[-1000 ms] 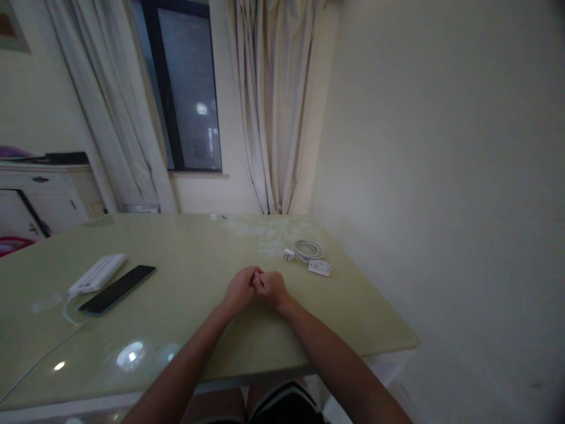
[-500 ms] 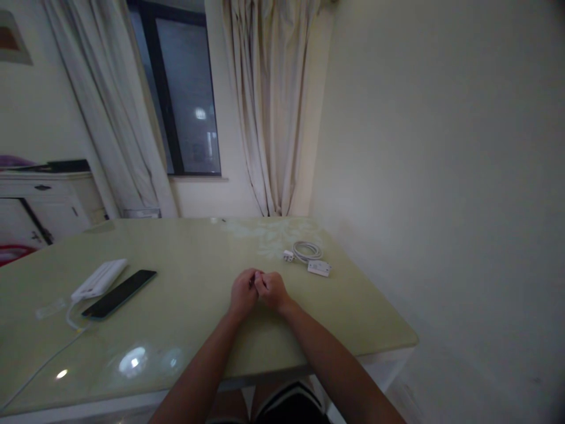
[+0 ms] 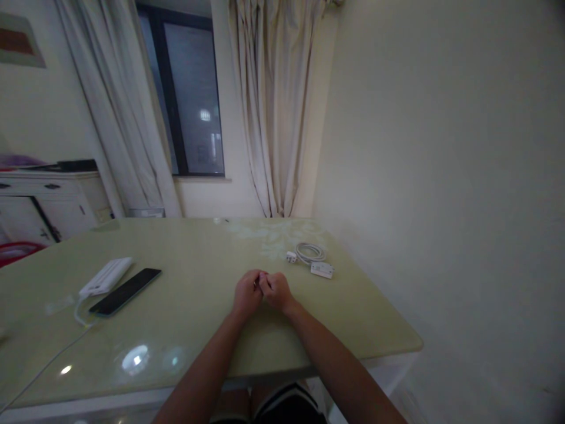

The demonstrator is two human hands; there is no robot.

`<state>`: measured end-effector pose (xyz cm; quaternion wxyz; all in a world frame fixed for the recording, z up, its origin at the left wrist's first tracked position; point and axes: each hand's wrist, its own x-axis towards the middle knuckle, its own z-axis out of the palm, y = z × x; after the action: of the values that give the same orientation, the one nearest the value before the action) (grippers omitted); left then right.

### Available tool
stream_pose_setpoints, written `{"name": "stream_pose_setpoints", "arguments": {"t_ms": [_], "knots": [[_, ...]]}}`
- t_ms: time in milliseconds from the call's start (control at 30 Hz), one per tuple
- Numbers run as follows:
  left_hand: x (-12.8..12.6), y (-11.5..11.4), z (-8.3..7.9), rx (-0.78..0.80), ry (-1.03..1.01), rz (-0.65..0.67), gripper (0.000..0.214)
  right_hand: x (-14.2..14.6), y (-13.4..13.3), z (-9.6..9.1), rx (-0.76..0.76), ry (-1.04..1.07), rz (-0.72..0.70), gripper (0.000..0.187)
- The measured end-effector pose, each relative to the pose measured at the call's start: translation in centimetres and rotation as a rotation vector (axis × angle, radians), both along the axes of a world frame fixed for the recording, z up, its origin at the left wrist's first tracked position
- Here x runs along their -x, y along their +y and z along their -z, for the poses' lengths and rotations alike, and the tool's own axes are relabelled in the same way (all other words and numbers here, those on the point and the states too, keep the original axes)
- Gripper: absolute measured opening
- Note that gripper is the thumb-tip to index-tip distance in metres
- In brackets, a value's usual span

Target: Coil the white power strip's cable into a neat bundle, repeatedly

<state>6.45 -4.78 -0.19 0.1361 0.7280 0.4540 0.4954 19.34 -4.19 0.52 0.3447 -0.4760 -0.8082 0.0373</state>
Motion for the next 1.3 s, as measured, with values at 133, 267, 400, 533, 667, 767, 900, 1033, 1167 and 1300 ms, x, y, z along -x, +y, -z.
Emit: {"name": "stream_pose_setpoints", "arguments": {"t_ms": [133,267,400,533,667,767,900,1033,1167,1300], "knots": [[0.03,0.05,0.04,-0.012,0.003,0.004,0.022,-0.04,-0.01,0.03,0.009,0.018,-0.005,0.053],[0.08,0.11,0.08,-0.012,0.026,-0.006,0.022,-0.01,0.04,0.13,0.012,0.031,-0.003,0.054],[0.08,0.14,0.18,0.003,0.012,-0.004,0.023,0.00,-0.01,0.03,0.019,0.031,-0.011,0.053],[0.06,0.15,0.21,0.013,0.015,-0.007,0.023,0.01,-0.12,-0.07,0.038,0.033,0.004,0.052],[0.07,0.26,0.27,0.008,0.023,0.001,0.022,0.02,-0.15,-0.03,0.036,0.023,0.008,0.054],[0.12,0.30,0.32,0.003,0.025,0.004,0.022,0.01,-0.15,0.03,0.028,0.025,0.007,0.054],[0.16,0.23,0.29,0.002,0.024,0.013,0.023,0.00,-0.12,0.14,0.026,0.033,0.005,0.053],[0.11,0.11,0.12,-0.006,0.023,0.013,0.023,-0.01,-0.01,0.20,0.038,0.030,0.011,0.054],[0.07,-0.03,-0.11,0.000,0.022,0.009,0.022,-0.04,0.00,0.11,0.035,0.029,0.003,0.054],[0.08,-0.12,-0.20,0.007,0.037,-0.001,0.023,-0.08,-0.14,-0.03,0.034,0.038,-0.001,0.054]]}}
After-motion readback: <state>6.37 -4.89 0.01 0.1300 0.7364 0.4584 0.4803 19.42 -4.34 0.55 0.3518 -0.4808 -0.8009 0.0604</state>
